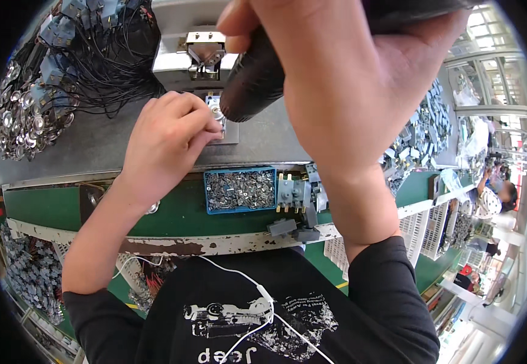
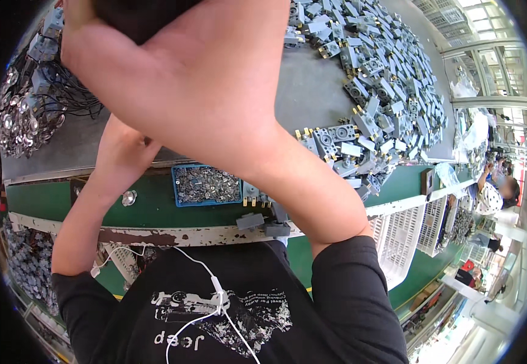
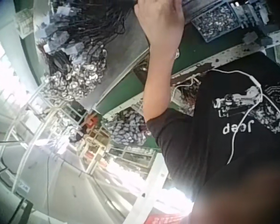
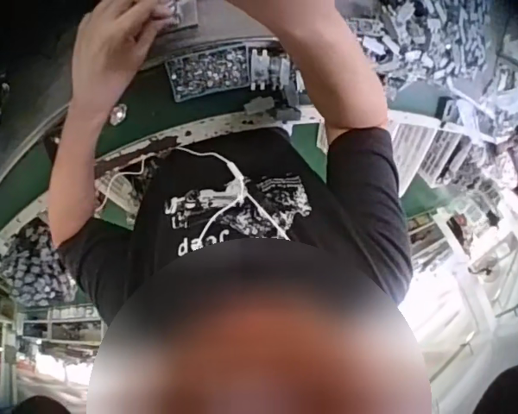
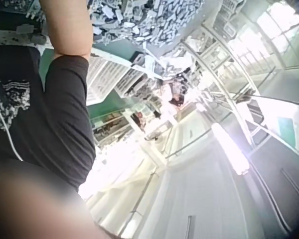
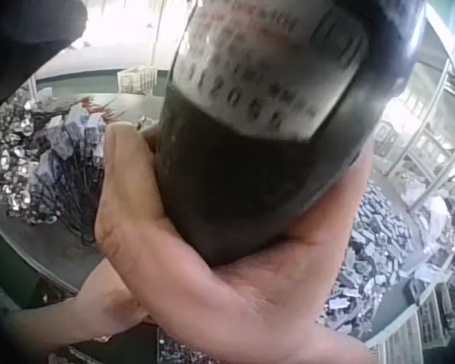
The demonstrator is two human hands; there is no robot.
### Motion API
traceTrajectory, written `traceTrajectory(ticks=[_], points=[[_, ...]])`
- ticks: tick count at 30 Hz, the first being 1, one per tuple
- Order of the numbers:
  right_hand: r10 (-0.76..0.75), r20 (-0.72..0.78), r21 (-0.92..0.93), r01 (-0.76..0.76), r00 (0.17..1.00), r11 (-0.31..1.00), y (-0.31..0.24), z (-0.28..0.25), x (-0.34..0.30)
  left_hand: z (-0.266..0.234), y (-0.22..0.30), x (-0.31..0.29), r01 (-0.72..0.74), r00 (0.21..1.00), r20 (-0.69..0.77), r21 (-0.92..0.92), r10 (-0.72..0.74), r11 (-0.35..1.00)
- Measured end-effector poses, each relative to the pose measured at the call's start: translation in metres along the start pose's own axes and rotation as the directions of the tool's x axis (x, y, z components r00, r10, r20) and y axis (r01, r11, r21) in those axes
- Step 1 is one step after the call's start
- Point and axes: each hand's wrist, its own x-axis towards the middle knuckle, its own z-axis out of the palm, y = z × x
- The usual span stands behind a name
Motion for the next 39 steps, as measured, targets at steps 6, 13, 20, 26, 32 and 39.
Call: traceTrajectory(ticks=[6, 13, 20, 26, 32, 39], points=[[-0.064, 0.069, -0.060, 0.068, 0.996, 0.996, 0.008, 0.007, -0.003, 0.003, 0.000, -0.002, 0.143, 0.989, 0.059, -0.062, -0.139, 0.988], [-0.133, 0.168, -0.118, 0.154, 0.977, 0.981, 0.013, 0.012, 0.005, 0.002, 0.002, -0.002, 0.179, 0.981, 0.089, -0.047, -0.175, 0.983], [-0.203, 0.268, -0.162, 0.252, 0.942, 0.954, 0.027, 0.025, 0.009, 0.004, -0.002, -0.004, 0.167, 0.983, 0.084, -0.048, -0.163, 0.985], [-0.252, 0.346, -0.197, 0.333, 0.904, 0.922, 0.030, 0.026, 0.019, -0.009, -0.006, -0.002, 0.212, 0.957, 0.237, -0.163, -0.170, 0.964], [-0.268, 0.492, -0.353, 0.471, 0.828, 0.808, 0.020, 0.029, 0.027, -0.006, 0.001, -0.013, 0.253, 0.947, 0.257, -0.238, -0.191, 0.938], [-0.206, 0.512, -0.373, 0.431, 0.834, 0.822, 0.026, 0.020, 0.017, 0.007, -0.013, -0.011, 0.278, 0.933, 0.283, -0.178, -0.222, 0.944]])
